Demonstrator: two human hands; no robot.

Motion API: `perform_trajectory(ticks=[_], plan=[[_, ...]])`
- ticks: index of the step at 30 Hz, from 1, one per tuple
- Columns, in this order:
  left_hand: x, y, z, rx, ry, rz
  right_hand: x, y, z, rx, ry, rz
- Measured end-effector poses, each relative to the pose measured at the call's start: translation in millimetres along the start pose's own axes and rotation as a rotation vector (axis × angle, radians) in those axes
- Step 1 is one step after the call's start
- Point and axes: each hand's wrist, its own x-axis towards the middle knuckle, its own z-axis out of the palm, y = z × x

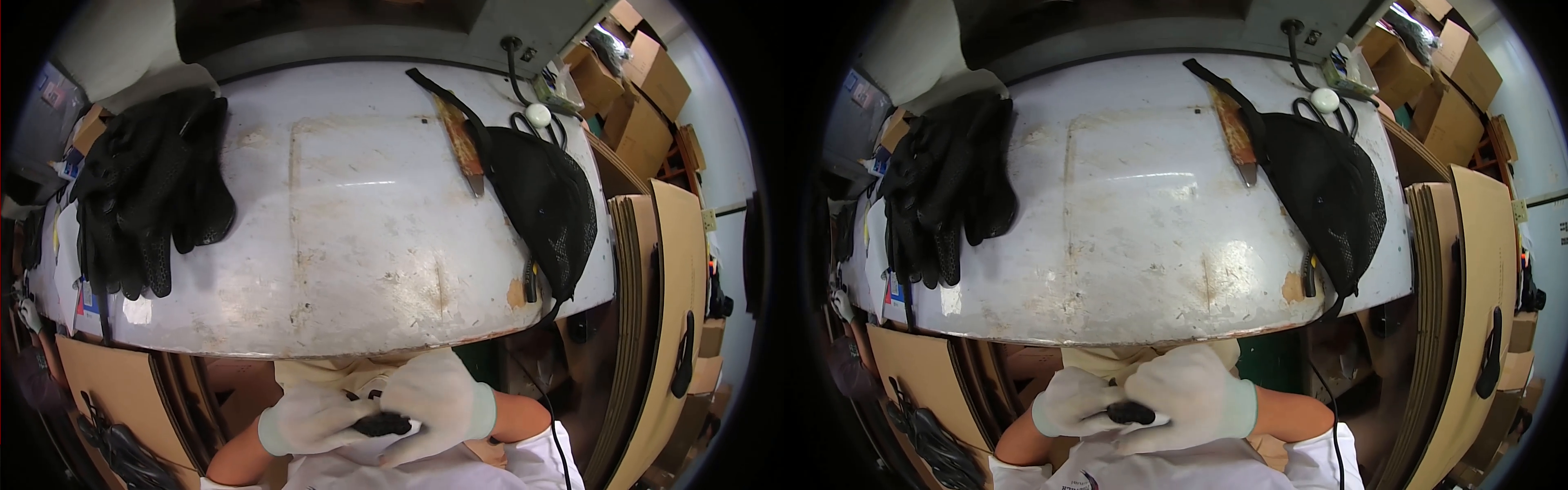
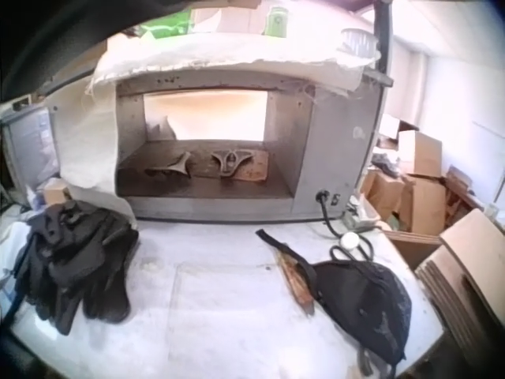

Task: Inspecting and assembling 3D-printed or mesh bicycle saddle covers onto their bases in a factory setting.

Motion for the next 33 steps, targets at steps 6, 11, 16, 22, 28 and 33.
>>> perform_trajectory(ticks=[6, 11, 16, 22, 28, 33], plan=[[-4.1, -6.7, 3.7, 0.007, 0.058, 0.171, 2.6, -2.6, 14.1, -0.019, 0.109, -0.103], [-1.4, -10.7, 3.1, -0.013, 0.09, 0.184, 2.9, -2.4, 22.3, -0.024, 0.115, -0.133], [-2.9, -8.8, 13.1, -0.001, 0.251, 0.148, -0.6, -12.1, 36.3, -0.015, 0.161, -0.08], [-5.6, -11.0, 16.5, 0.119, 0.366, 0.253, 1.7, -11.4, 34.8, -0.004, 0.107, -0.101], [-1.1, -3.3, 10.1, 0.207, 0.356, 0.259, 1.8, -8.6, 39.0, -0.031, 0.161, -0.172], [-1.6, 6.9, -3.4, 0.289, 0.262, 0.137, -4.1, -2.9, 38.3, -0.019, 0.106, -0.117]])
